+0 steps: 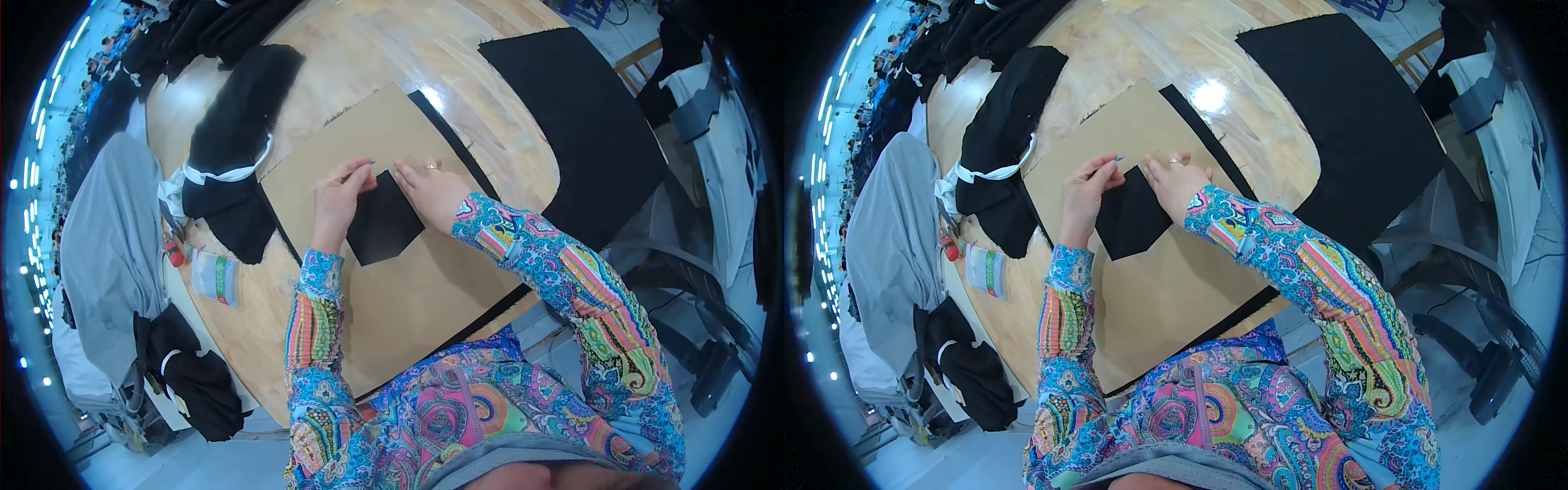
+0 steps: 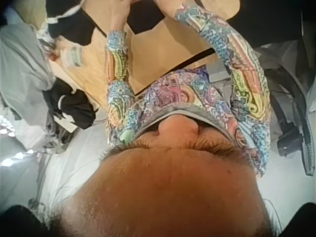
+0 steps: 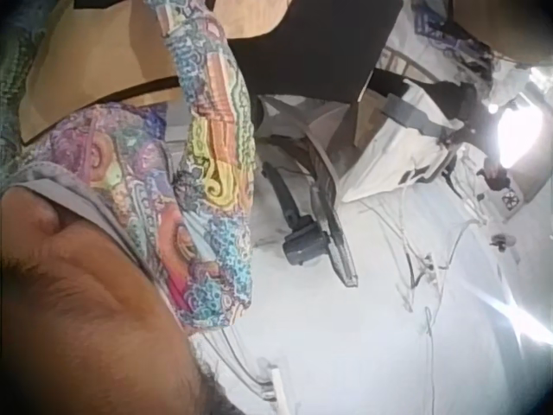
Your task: The person uses a cardboard template and a white marking tool to trace shapes onto black fabric pieces. They repeatedly position the template, trace the outline, and then move the template to a new location on the fabric to repeat the process.
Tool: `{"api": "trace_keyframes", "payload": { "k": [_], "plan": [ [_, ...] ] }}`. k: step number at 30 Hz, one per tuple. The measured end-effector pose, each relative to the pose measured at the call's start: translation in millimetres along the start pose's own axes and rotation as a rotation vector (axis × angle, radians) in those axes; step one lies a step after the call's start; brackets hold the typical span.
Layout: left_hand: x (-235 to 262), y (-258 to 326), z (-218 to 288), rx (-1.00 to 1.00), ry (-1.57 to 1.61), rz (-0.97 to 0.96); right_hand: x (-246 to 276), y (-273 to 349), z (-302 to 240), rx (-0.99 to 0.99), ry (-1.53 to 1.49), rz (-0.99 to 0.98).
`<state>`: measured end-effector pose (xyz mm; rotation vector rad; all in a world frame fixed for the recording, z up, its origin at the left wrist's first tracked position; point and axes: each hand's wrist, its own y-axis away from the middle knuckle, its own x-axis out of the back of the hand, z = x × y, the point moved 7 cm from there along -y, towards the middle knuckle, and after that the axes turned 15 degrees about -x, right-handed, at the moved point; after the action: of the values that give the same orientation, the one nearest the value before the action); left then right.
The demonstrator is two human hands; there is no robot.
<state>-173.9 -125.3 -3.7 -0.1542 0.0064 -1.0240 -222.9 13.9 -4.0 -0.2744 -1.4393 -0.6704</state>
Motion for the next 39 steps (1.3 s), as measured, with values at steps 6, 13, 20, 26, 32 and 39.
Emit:
{"api": "trace_keyframes", "payload": {
  "k": [6, 13, 20, 26, 32, 39],
  "plan": [
    [-9, -3, 9, -0.18, -0.408, -0.056, -14, -6, -3, -0.01, 0.025, 0.121],
    [-17, -1, 11, -0.176, -0.5, -0.039, -13, -9, 1, -0.058, -0.108, 0.073],
    [-17, 2, 12, -0.244, -0.539, -0.016, -11, -6, 0, -0.031, -0.046, 0.094],
    [-28, 6, 26, -0.357, -0.798, -0.059, -7, -5, 0, -0.027, -0.048, 0.058],
    [15, 23, 6, 0.029, 0.13, 0.292, -4, -3, 1, -0.004, 0.009, 0.043],
    [63, 55, 9, 0.046, 0.091, 0.311, 4, 0, 1, 0.021, -0.006, -0.021]
  ]
}}
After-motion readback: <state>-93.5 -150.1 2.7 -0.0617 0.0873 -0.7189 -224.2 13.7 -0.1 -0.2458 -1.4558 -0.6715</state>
